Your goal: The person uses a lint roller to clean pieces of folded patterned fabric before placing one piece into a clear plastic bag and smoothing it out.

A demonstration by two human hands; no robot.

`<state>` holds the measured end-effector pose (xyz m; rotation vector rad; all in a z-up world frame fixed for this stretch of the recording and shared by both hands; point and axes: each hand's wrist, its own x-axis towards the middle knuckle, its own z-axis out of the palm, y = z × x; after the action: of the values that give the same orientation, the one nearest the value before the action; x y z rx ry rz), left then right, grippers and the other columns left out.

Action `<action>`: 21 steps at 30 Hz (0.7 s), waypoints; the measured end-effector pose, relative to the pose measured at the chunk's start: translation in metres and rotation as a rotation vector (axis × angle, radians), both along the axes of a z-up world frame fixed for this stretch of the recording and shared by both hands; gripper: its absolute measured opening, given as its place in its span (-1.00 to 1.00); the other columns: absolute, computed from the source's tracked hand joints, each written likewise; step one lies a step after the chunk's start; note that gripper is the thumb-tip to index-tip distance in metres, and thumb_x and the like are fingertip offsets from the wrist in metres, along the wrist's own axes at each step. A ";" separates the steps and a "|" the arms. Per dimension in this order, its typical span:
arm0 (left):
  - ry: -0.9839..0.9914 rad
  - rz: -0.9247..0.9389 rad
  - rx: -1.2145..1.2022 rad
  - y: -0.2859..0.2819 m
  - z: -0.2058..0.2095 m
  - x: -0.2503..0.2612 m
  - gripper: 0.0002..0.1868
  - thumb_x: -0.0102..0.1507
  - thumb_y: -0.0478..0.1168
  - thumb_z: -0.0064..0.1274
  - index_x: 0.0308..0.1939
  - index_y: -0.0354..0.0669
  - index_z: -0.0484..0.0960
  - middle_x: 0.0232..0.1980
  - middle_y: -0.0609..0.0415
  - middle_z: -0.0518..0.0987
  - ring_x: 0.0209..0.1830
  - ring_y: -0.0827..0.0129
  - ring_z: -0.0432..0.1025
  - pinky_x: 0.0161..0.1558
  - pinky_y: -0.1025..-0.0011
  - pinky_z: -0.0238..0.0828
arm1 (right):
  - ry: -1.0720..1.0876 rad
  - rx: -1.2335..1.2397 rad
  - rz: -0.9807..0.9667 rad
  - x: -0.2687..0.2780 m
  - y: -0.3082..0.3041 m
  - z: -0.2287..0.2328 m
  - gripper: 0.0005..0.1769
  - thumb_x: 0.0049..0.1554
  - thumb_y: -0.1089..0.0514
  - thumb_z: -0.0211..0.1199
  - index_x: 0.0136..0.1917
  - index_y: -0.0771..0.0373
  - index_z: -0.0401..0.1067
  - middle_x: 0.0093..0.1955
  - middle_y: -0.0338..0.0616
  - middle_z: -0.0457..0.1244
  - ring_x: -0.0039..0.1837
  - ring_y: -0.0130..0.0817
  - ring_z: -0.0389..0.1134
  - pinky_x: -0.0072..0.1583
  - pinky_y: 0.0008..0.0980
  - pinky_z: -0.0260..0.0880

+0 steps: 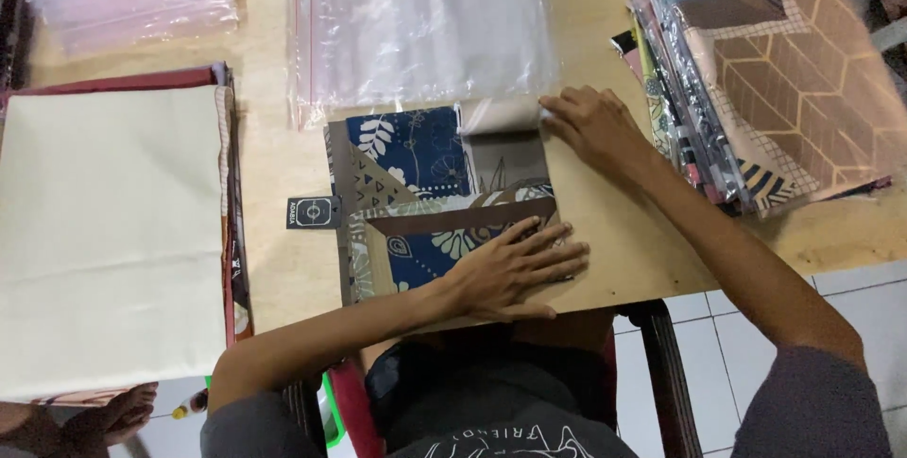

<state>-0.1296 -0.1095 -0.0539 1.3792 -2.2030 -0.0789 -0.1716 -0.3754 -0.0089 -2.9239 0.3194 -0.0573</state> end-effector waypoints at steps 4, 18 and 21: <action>0.013 0.003 0.006 -0.002 0.001 0.003 -0.22 0.40 0.35 -0.44 0.57 0.03 0.20 0.62 0.07 0.20 0.67 0.03 -0.02 0.57 -0.05 -0.18 | -0.041 -0.019 0.023 -0.003 -0.002 -0.006 -0.61 0.46 -0.12 -0.14 0.36 0.04 0.36 -0.09 -0.13 0.25 0.07 -0.05 0.35 0.16 -0.06 0.27; -0.056 0.227 -0.012 -0.015 -0.002 0.037 -0.26 0.41 0.35 -0.52 0.61 0.23 0.08 0.59 0.03 0.23 0.60 -0.07 0.07 0.41 -0.12 -0.02 | 0.050 0.187 -0.026 -0.052 0.010 0.000 -0.57 0.40 -0.15 -0.07 0.34 0.03 0.43 -0.08 -0.16 0.29 -0.01 -0.25 0.35 0.17 -0.11 0.31; -0.016 0.215 0.004 -0.015 -0.003 0.038 -0.27 0.41 0.33 -0.48 0.61 0.21 0.09 0.61 0.00 0.19 0.62 -0.13 0.01 0.42 -0.17 -0.03 | 0.025 0.062 0.002 -0.023 -0.006 -0.002 -0.58 0.42 -0.18 -0.10 0.33 0.01 0.41 -0.07 -0.14 0.26 0.05 -0.13 0.33 0.22 0.02 0.26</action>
<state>-0.0919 -0.1245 -0.0572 1.6149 -2.0545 0.0055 -0.1946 -0.3811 -0.0108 -2.8655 0.3164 -0.0101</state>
